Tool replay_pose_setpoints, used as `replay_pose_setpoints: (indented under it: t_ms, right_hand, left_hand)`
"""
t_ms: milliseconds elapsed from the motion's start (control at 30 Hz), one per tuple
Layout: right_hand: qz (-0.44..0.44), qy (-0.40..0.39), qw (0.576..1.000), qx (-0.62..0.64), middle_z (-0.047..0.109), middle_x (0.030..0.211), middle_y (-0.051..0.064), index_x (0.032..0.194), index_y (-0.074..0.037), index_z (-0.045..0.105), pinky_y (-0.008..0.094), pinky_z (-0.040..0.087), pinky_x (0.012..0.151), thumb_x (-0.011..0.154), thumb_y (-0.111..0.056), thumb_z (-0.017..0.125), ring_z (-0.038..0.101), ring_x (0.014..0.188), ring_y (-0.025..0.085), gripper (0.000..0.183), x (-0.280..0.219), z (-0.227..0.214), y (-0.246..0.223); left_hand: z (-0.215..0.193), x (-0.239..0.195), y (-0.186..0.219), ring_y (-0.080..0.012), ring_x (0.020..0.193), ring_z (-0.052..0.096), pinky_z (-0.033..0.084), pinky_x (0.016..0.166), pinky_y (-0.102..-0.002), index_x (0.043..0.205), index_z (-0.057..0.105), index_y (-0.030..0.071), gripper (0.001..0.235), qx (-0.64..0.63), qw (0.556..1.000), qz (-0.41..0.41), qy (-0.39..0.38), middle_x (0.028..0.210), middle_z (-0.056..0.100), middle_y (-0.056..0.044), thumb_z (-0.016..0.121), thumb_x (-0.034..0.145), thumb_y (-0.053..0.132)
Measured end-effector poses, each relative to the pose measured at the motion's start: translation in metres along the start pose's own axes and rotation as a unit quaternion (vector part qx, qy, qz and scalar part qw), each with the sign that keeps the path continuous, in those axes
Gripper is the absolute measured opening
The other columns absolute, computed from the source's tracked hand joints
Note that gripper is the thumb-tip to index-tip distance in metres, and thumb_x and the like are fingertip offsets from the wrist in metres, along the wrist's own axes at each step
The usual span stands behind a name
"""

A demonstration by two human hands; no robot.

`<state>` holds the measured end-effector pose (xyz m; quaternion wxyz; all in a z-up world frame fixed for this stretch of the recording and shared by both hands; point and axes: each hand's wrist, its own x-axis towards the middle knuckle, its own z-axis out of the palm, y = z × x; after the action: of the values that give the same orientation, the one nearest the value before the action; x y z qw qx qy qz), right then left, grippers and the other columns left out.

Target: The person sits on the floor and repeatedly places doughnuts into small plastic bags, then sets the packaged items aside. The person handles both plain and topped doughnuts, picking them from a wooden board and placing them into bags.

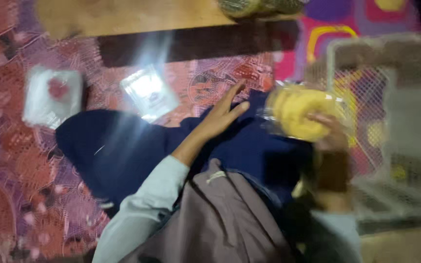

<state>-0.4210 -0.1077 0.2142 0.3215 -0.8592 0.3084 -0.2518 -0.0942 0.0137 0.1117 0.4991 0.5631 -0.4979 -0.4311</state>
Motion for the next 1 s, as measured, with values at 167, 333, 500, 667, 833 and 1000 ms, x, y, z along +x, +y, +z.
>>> replay_pose_setpoints:
  t_ms: [167,333,500,667,833,1000]
  right_hand:
    - [0.304,0.226,0.887,0.265,0.066,0.129,0.016,0.134,0.003,0.062,0.041,0.059,0.107,0.102,-0.024,0.068,0.07,0.119,0.028,0.042,-0.039,-0.104,0.064]
    - [0.267,0.157,0.943,-0.122,0.064,0.13,0.024,0.133,0.008,0.061,0.046,0.052,0.107,0.106,-0.021,0.067,0.067,0.117,0.036,0.041,-0.055,-0.063,0.092]
    - [0.303,0.091,0.927,-0.2,0.065,0.134,0.02,0.134,0.005,0.063,0.043,0.047,0.111,0.111,-0.016,0.058,0.063,0.124,0.033,0.031,-0.039,-0.038,0.075]
    - [0.144,0.068,0.987,-0.033,0.069,0.125,0.014,0.133,-0.004,0.067,0.036,0.049,0.103,0.112,-0.017,0.063,0.064,0.116,0.025,0.026,0.075,0.049,0.015]
    - [0.214,-0.174,0.948,0.159,0.075,0.114,0.009,0.132,-0.007,0.071,0.029,0.053,0.079,0.099,-0.021,0.07,0.062,0.089,0.014,0.036,0.154,0.224,-0.058]
    - [-0.085,-0.022,0.994,0.057,0.066,0.123,0.028,0.134,0.008,0.062,0.037,0.055,0.082,0.098,-0.023,0.078,0.066,0.102,0.033,0.05,0.2,0.318,-0.085]
  left_hand:
    - [-0.127,-0.008,-0.107,-0.0441,0.119,0.061,0.05,0.1,-0.046,0.132,0.054,-0.006,0.056,0.245,0.92,-0.128,0.277,0.128,0.063,-0.029,0.066,0.088,0.027]
    - [-0.19,-0.037,-0.188,-0.0515,0.105,0.061,0.052,0.087,-0.054,0.121,0.056,-0.009,0.05,0.443,0.811,-0.064,0.377,0.123,0.059,-0.033,0.068,0.076,0.01]
    - [-0.191,-0.024,-0.194,-0.0461,0.107,0.065,0.055,0.092,-0.051,0.111,0.059,0.001,0.026,0.415,0.831,-0.261,0.264,0.118,0.059,-0.024,0.063,0.085,0.002]
    - [-0.187,-0.03,-0.17,-0.0504,0.094,0.062,0.05,0.077,-0.058,0.107,0.059,-0.002,0.024,0.371,0.842,-0.193,0.342,0.117,0.058,-0.026,0.063,0.083,0.003]
    - [-0.186,-0.025,-0.158,-0.0476,0.094,0.065,0.052,0.078,-0.057,0.097,0.063,0.004,0.015,0.401,0.839,-0.196,0.313,0.108,0.063,-0.022,0.059,0.083,0.002]
    - [-0.178,-0.032,-0.118,-0.0459,0.098,0.066,0.053,0.083,-0.054,0.09,0.06,0.005,0.011,0.394,0.857,-0.096,0.317,0.115,0.065,-0.022,0.062,0.08,0.004]
